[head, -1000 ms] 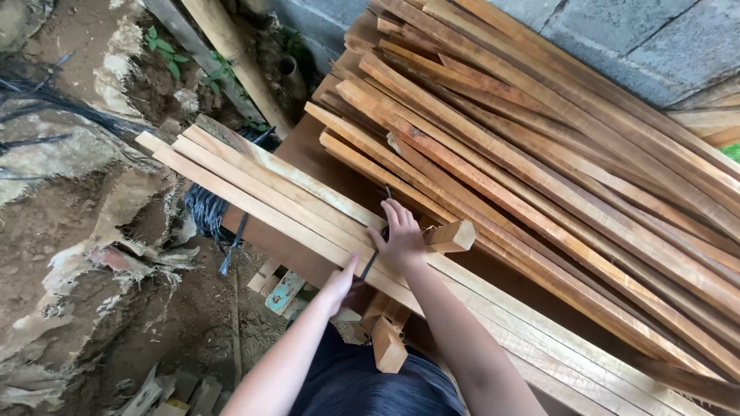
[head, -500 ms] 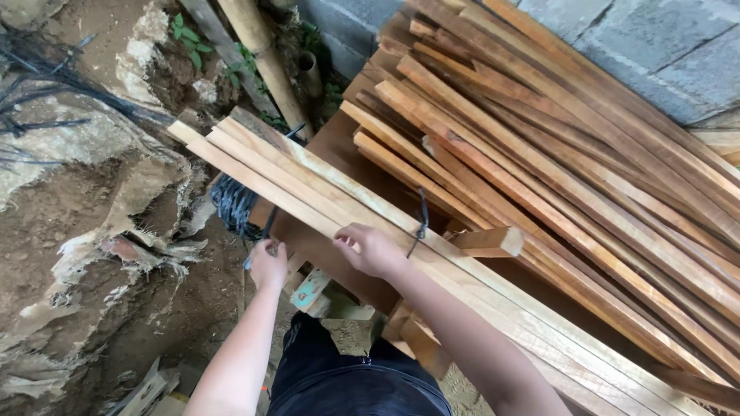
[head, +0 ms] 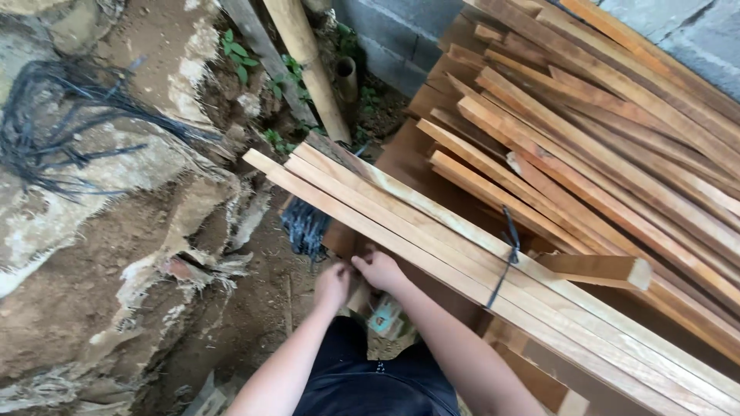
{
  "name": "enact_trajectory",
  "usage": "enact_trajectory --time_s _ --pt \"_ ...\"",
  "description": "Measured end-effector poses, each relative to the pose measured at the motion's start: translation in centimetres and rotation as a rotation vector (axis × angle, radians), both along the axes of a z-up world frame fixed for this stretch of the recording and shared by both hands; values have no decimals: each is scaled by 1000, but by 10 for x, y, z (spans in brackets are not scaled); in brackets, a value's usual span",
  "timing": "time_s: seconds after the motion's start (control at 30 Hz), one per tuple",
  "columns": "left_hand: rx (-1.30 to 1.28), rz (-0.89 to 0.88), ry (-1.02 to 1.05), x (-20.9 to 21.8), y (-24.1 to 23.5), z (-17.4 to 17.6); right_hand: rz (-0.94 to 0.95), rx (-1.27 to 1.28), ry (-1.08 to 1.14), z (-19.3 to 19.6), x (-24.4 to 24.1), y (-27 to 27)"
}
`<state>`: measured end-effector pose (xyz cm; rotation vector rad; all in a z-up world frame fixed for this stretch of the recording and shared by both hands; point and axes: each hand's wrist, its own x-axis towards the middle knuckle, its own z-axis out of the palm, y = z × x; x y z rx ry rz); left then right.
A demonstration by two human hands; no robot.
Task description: The person aligns a stack of wooden planks on a workbench and secures them with black plastic ties. They wrap the ties around the bundle, pull them tight, and knot them to hold the planks together before lifting the completed bundle.
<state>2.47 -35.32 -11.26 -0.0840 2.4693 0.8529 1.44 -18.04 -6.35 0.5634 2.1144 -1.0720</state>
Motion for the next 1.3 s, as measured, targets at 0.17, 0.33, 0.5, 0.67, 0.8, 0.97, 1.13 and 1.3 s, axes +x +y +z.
enact_trajectory --time_s 0.17,0.33,0.5,0.67,0.8,0.97,1.13,1.3 --pt "204 -433 -340 35 -48 25 -714 -337 -35 -48 1 -27" --pt "129 -552 -470 33 -52 14 -149 4 194 1 12 -3" --pt "272 -311 -21 14 14 53 288 162 219 107 22 49" --pt "401 -407 120 32 98 129 271 262 250 165 62 137" --pt "413 -529 460 70 169 137 91 271 375 191 134 221" --pt "342 -623 598 114 247 146 -176 417 327 103 259 333" --pt "50 -743 542 141 284 114 -508 385 366 -19 383 403" --pt "-119 -782 491 164 282 154 -522 412 229 80 411 357"
